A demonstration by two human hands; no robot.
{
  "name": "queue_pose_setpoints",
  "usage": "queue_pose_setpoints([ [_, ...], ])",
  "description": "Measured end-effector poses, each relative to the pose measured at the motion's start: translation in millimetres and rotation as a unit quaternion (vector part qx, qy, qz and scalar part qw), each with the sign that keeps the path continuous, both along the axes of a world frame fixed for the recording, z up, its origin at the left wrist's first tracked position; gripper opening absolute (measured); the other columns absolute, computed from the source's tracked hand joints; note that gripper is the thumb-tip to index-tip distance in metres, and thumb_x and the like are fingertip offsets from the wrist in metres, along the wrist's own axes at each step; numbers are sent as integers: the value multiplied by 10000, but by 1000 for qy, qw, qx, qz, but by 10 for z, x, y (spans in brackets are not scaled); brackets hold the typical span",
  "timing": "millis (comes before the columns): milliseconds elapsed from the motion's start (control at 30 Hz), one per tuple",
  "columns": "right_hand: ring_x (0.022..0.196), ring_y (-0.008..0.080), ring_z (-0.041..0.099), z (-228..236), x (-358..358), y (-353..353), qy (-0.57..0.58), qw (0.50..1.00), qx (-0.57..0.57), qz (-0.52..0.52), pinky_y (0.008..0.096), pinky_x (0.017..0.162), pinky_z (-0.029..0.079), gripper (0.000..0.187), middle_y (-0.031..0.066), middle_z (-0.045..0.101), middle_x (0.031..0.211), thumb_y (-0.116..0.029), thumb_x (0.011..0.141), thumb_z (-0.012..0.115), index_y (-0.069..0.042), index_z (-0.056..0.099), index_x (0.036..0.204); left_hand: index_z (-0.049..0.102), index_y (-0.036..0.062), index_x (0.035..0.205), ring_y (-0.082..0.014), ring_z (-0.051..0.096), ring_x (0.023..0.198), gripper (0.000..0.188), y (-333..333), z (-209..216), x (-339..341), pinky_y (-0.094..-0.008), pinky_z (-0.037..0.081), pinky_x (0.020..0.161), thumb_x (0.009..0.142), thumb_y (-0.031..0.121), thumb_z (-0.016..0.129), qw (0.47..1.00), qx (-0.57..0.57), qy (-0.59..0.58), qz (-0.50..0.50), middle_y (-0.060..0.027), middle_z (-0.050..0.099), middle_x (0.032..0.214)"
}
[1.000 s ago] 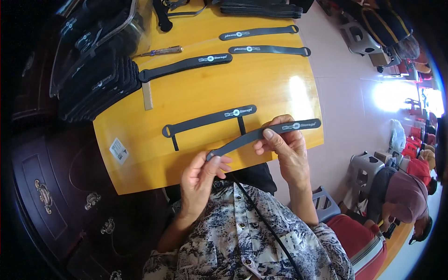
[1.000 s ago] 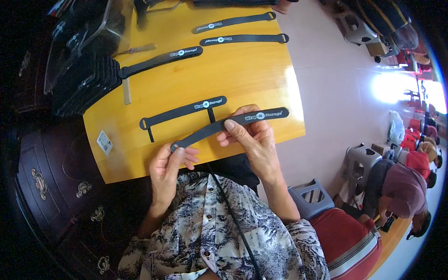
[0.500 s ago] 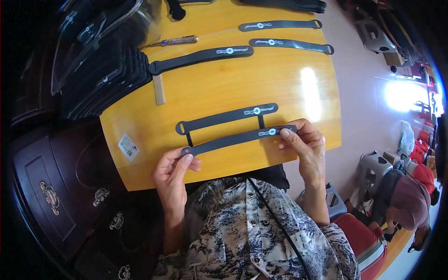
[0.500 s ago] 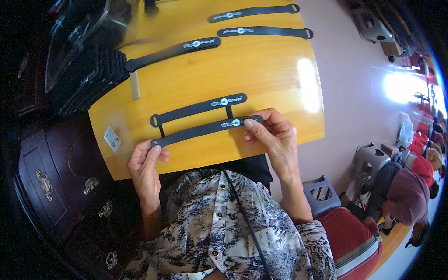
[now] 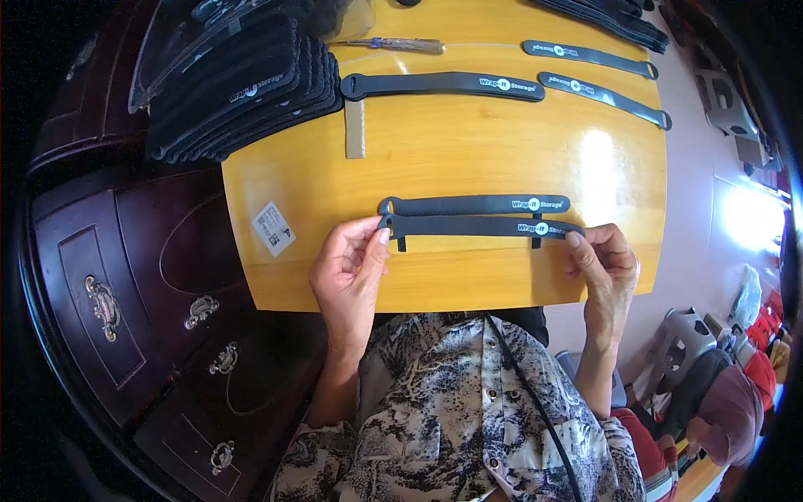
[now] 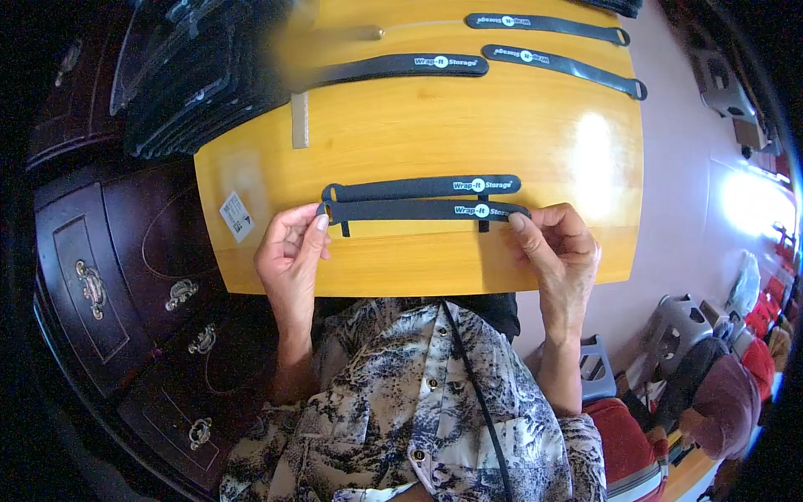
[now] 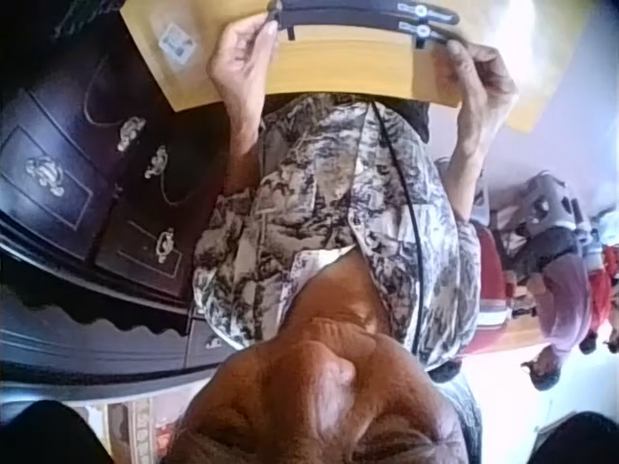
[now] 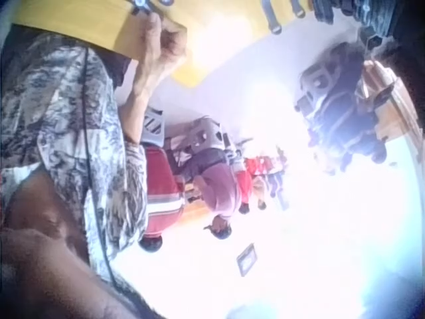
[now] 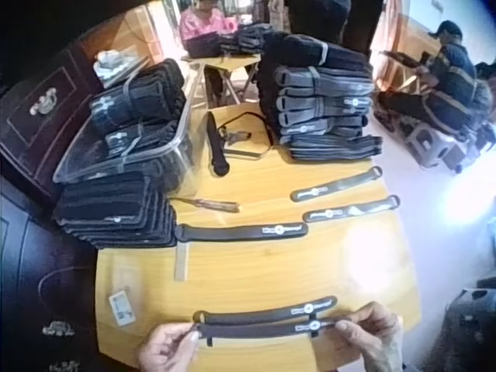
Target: Inspecting and organizing black elastic straps at a workbench in a manufacturing environment.
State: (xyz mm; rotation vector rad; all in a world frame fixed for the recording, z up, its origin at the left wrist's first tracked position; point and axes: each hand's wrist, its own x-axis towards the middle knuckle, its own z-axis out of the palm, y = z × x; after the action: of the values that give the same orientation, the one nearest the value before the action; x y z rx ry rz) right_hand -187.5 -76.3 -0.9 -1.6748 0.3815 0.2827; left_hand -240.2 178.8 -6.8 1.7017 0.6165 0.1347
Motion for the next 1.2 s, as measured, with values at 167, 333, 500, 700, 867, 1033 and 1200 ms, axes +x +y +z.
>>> queue_pose_setpoints([
  [167,557,50,500,-39,33,15,-3,1000,11,-8,183,536,392,140,-20,563,648,-130,849,700,-52,593,802,580,-10,984,-27,562,705,132,5,-47,56,-165,456,604,863,-30,630,1000,25,1,0,-22,641,847],
  [333,543,40,498,-74,55,22,-1,1000,20,-9,174,501,376,135,-24,569,645,-139,855,696,-65,591,810,579,-14,980,-40,587,751,135,-9,-99,63,-172,470,643,858,-37,632,1000,26,-6,8,-29,646,852],
  [500,529,43,503,-76,78,50,16,999,15,-30,174,468,380,146,15,604,658,-128,858,695,-28,592,835,579,-16,976,-41,588,749,131,-14,-187,60,-177,472,643,859,-32,635,999,33,-17,5,-32,650,846],
  [700,527,44,509,-90,85,63,22,999,13,-29,169,451,376,140,20,607,654,-129,859,694,-31,595,842,583,-2,963,-33,566,697,127,-25,-211,63,-184,467,608,855,-15,648,995,94,-25,5,-20,641,809],
  [867,520,45,510,-92,90,79,14,999,9,-30,170,447,378,134,19,604,645,-126,861,691,-29,600,846,581,3,959,-45,559,671,137,-16,-223,70,-194,468,596,846,-12,656,995,95,-29,6,-27,631,783],
  [1033,512,40,505,-92,80,51,8,1000,-2,-23,165,445,376,131,14,602,636,-129,863,690,-29,605,850,573,2,957,-65,565,659,144,-28,-216,92,-208,471,588,840,-17,654,993,116,-23,-5,-42,626,775],
  [1200,510,32,499,-106,88,51,16,999,-15,-25,164,442,371,141,-1,590,627,-142,858,699,-35,609,837,564,4,954,-76,562,647,144,-41,-186,127,-214,470,580,839,-25,647,990,137,-15,-9,-51,617,765],
])
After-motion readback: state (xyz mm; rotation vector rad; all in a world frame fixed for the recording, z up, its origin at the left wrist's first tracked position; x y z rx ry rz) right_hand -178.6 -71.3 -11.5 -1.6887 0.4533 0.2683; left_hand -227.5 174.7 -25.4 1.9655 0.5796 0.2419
